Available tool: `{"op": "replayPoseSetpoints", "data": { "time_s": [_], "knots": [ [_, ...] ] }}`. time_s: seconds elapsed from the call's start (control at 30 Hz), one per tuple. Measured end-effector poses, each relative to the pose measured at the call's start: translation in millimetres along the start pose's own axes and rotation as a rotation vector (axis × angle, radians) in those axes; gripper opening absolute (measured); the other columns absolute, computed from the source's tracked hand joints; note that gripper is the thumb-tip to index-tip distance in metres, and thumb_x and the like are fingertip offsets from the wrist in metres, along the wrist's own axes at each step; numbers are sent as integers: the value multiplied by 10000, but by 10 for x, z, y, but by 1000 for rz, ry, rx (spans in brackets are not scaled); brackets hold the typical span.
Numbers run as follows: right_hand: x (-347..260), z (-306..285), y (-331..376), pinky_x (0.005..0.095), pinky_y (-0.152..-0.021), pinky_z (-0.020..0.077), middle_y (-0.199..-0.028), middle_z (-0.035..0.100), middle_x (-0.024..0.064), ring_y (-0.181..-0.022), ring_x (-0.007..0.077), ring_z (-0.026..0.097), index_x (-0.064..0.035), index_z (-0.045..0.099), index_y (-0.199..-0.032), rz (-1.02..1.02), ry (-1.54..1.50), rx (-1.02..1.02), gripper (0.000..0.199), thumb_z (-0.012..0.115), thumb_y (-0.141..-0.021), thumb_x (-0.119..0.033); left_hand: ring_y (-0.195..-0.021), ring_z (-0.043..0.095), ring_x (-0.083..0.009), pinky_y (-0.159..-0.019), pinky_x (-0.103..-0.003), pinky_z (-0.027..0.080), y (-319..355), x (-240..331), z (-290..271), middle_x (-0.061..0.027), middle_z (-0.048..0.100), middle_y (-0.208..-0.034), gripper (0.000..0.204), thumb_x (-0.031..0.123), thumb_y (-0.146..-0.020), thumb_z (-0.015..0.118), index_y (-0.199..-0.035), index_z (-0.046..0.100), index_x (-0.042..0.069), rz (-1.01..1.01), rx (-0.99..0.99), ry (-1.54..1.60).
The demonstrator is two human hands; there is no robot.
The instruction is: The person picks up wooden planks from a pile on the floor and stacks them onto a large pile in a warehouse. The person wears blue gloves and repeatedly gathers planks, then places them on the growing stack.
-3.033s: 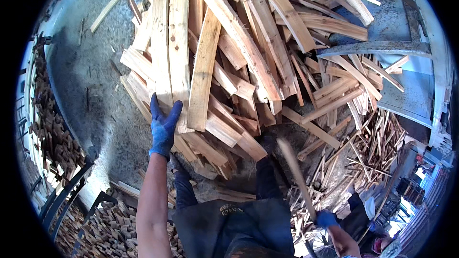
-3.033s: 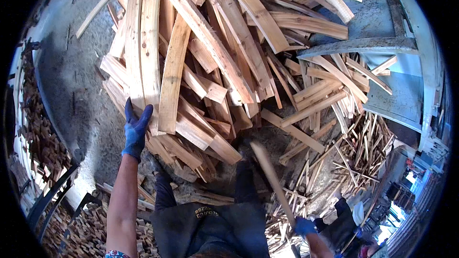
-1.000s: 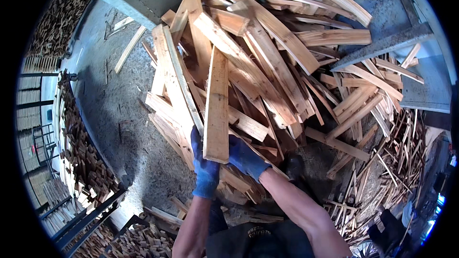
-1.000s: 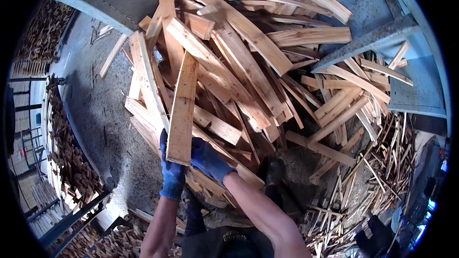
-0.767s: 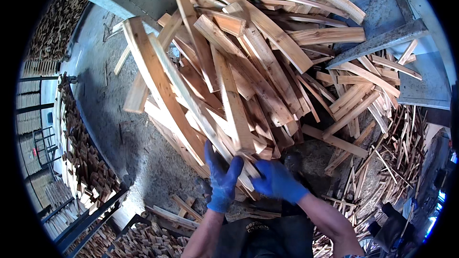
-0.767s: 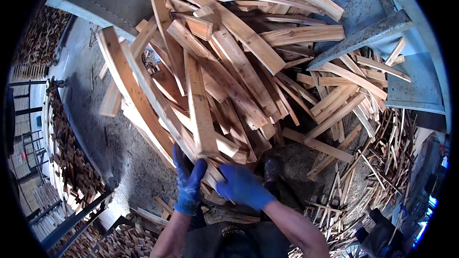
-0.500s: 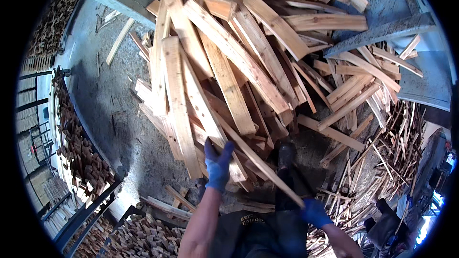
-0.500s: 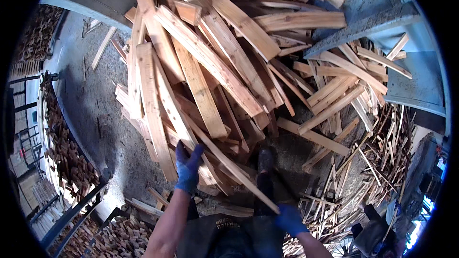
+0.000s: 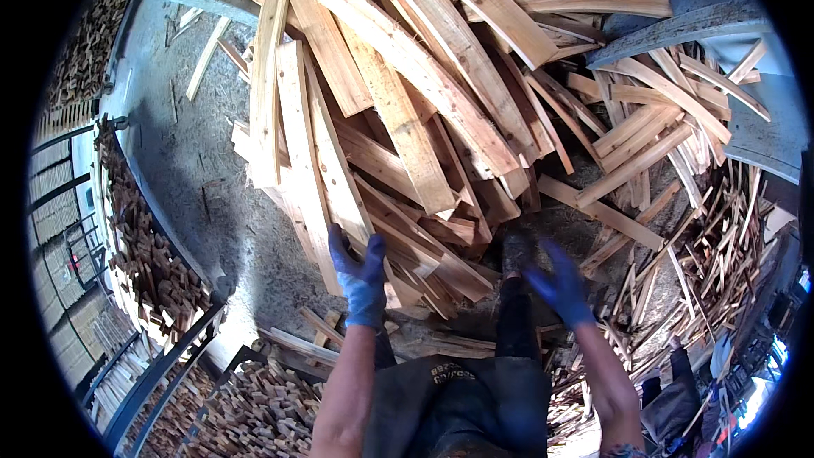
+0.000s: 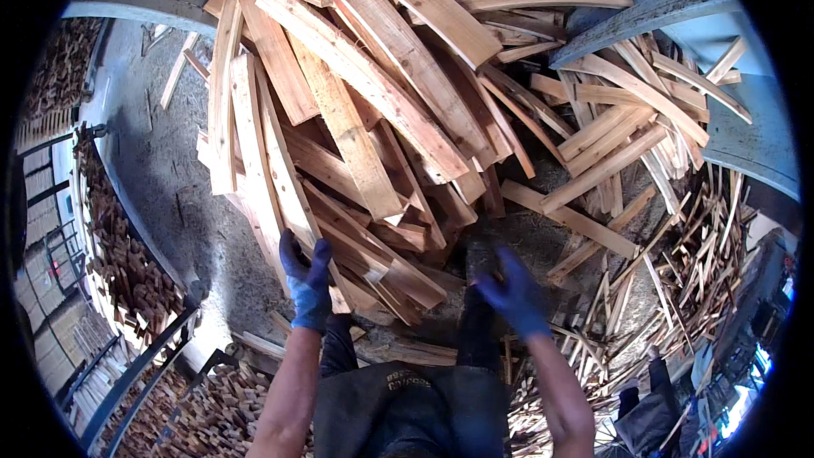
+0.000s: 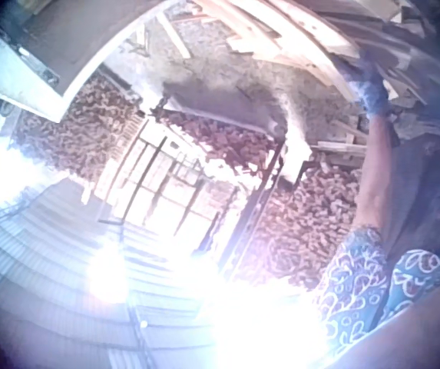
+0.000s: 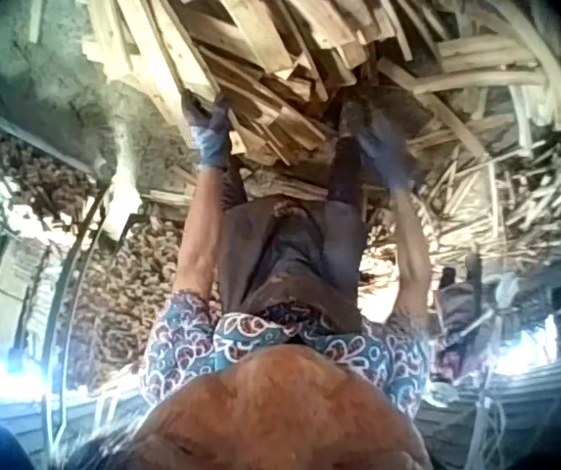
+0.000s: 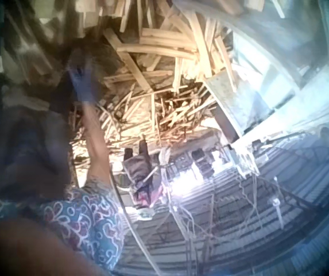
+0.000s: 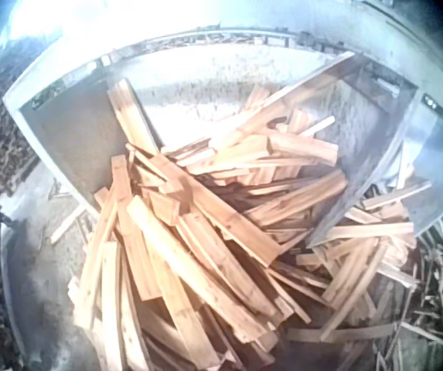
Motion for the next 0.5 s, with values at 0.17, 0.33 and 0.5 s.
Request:
{"op": "replayPoseSetpoints", "data": {
  "time_s": [0.17,0.33,0.5],
  "knots": [
    [-1259,914,-1522,439,-814,495,-1017,608,267,-946,385,612,-11,449,-1265,-27,192,66,784,706,-716,-509,-1286,358,-260,-1078,-367,268,33,27,115,-191,373,-1377,730,237,-834,699,-1384,289,-11,-8,-17,167],
    [-1515,1342,-948,535,-675,478,-811,608,240,-739,408,621,-9,472,-1087,-56,-101,38,706,673,-682,-551,-1152,447,-230,-1001,-345,347,165,-919,-59,-127,452,-1285,513,319,-941,527,-1330,381,19,-422,-19,551],
    [-1650,1654,-34,502,-700,488,-887,621,233,-800,412,618,-34,494,-1135,-18,-43,114,674,752,-654,-429,-992,573,-263,-860,-382,482,326,-939,-193,-110,563,-1127,570,534,-931,394,-1290,441,93,-367,-91,424]
  ]
}}
Point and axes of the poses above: each hand's wrist, its own y-axis away from the middle knuckle, its own z-axis out of the palm, x = y × z, the point moved 8 cm from there along -y, towards the middle knuckle
